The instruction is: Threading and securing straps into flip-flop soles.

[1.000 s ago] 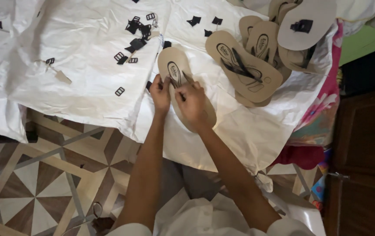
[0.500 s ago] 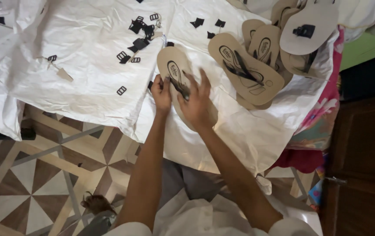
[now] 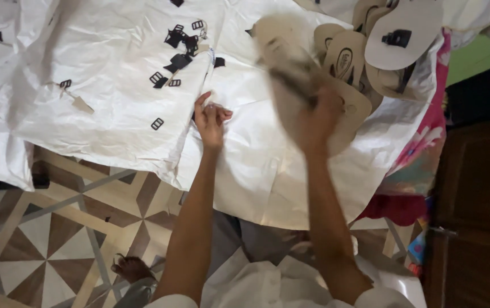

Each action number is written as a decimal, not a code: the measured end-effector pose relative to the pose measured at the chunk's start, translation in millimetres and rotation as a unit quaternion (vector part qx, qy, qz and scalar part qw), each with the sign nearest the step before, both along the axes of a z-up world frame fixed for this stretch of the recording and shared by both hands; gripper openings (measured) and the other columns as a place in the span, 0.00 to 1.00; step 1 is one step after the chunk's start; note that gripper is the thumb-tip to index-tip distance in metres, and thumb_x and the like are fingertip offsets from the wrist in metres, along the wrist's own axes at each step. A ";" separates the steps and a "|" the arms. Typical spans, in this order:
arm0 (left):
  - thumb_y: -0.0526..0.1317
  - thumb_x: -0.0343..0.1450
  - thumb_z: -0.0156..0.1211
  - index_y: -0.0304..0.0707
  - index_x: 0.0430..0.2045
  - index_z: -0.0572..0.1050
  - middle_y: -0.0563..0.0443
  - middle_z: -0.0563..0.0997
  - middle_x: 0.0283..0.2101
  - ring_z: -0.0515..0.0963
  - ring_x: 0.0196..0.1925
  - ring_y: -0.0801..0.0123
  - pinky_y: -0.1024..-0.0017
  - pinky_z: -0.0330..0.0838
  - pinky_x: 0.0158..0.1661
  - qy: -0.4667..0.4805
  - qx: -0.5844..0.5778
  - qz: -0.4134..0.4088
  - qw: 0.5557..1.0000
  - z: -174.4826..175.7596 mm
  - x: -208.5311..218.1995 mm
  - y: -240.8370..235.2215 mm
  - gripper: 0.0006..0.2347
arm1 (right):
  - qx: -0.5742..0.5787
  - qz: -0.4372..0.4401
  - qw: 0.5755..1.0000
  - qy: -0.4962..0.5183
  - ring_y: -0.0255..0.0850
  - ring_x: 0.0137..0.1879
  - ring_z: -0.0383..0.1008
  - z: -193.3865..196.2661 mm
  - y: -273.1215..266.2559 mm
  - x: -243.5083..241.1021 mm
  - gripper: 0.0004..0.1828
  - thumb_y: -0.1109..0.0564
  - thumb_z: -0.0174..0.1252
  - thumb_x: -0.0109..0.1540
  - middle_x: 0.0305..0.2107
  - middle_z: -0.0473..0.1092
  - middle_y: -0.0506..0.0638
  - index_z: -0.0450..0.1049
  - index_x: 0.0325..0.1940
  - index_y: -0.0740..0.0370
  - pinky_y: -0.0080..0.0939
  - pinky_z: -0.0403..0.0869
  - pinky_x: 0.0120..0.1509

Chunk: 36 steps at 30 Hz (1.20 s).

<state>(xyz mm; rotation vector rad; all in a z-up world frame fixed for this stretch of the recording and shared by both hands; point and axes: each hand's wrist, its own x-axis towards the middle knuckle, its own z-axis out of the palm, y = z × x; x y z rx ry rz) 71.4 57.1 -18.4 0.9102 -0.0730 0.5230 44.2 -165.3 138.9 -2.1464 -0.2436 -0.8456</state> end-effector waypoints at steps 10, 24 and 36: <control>0.35 0.80 0.45 0.32 0.54 0.68 0.50 0.72 0.29 0.75 0.33 0.69 0.71 0.76 0.44 0.069 0.000 -0.061 0.996 22.1 -9.2 2.8 0.10 | -0.302 -0.205 0.928 0.068 0.59 0.56 0.66 25.8 -101.7 72.4 0.40 0.51 0.74 0.53 0.53 0.69 0.62 0.68 0.67 0.64 0.57 0.68 0.59; 0.31 0.73 0.55 0.32 0.41 0.77 0.50 0.75 0.26 0.74 0.26 0.71 0.76 0.74 0.31 0.286 0.137 -0.146 0.937 40.2 35.7 44.8 0.06 | -0.252 0.038 0.956 0.148 0.57 0.42 0.70 -80.2 59.8 162.9 0.28 0.34 0.66 0.59 0.33 0.74 0.57 0.77 0.36 0.64 0.57 0.69 0.48; 0.25 0.75 0.61 0.34 0.49 0.75 0.48 0.80 0.51 0.76 0.42 0.65 0.73 0.75 0.34 0.008 0.533 0.032 0.845 150.5 378.5 189.9 0.10 | -0.120 -0.013 0.981 0.149 0.46 0.28 0.67 -98.3 57.0 194.3 0.29 0.32 0.57 0.63 0.25 0.71 0.51 0.72 0.35 0.63 0.50 0.68 0.40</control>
